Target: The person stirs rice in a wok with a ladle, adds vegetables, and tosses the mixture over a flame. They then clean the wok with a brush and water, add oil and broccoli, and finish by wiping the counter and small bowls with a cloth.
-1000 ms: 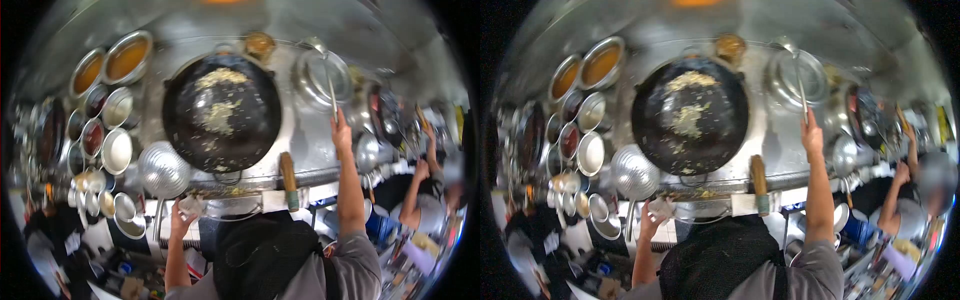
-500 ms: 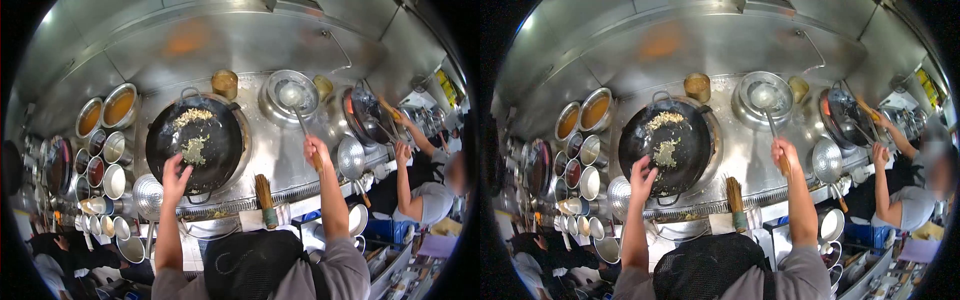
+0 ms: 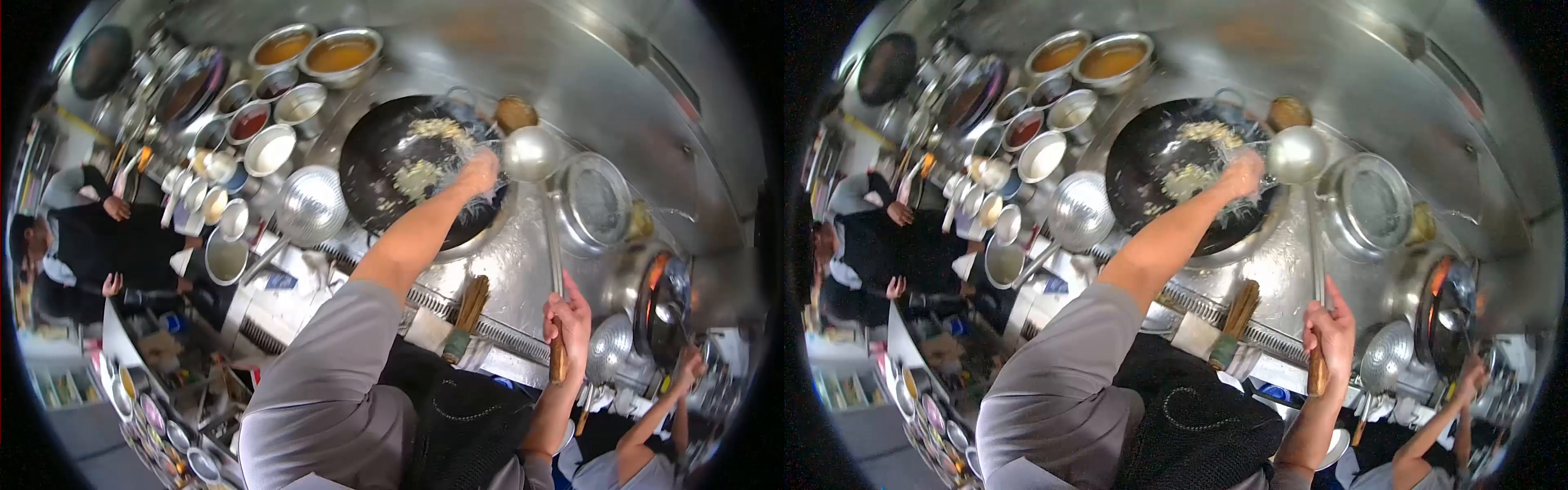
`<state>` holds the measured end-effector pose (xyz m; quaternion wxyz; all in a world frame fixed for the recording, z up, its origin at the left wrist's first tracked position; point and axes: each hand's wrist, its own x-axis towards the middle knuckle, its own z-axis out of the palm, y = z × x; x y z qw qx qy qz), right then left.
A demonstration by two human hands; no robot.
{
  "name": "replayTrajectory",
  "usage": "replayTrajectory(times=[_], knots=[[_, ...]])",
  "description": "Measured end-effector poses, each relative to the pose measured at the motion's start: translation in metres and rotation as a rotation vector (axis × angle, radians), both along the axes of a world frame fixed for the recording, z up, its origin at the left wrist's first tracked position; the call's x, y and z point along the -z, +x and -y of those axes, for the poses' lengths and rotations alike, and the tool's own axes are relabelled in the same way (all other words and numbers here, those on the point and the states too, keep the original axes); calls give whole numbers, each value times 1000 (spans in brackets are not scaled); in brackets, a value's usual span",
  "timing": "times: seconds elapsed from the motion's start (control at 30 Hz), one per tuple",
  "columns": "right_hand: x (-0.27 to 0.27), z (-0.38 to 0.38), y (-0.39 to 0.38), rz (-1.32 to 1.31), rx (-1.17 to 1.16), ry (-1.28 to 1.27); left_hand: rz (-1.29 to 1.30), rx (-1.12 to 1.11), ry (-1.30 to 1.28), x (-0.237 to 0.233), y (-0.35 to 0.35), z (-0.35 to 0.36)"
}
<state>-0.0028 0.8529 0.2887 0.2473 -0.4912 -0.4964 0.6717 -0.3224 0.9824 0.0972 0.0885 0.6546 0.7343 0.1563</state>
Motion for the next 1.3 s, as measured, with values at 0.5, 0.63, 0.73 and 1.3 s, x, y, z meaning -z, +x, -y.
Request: replayTrajectory(times=[0.5, 0.63, 0.73, 1.3], knots=[[143, -217, 136, 848, 95, 564, 145, -817, -594, 152, -179, 546], [92, -196, 78, -66, 432, -91, 1112, -861, -624, 120, -163, 526], [96, -179, 87, -557, 424, -283, 1757, -722, -293, 81, -141, 524], [-6, -4, -21, -272, 37, -178, 1408, -470, -335, -65, -76, 325]])
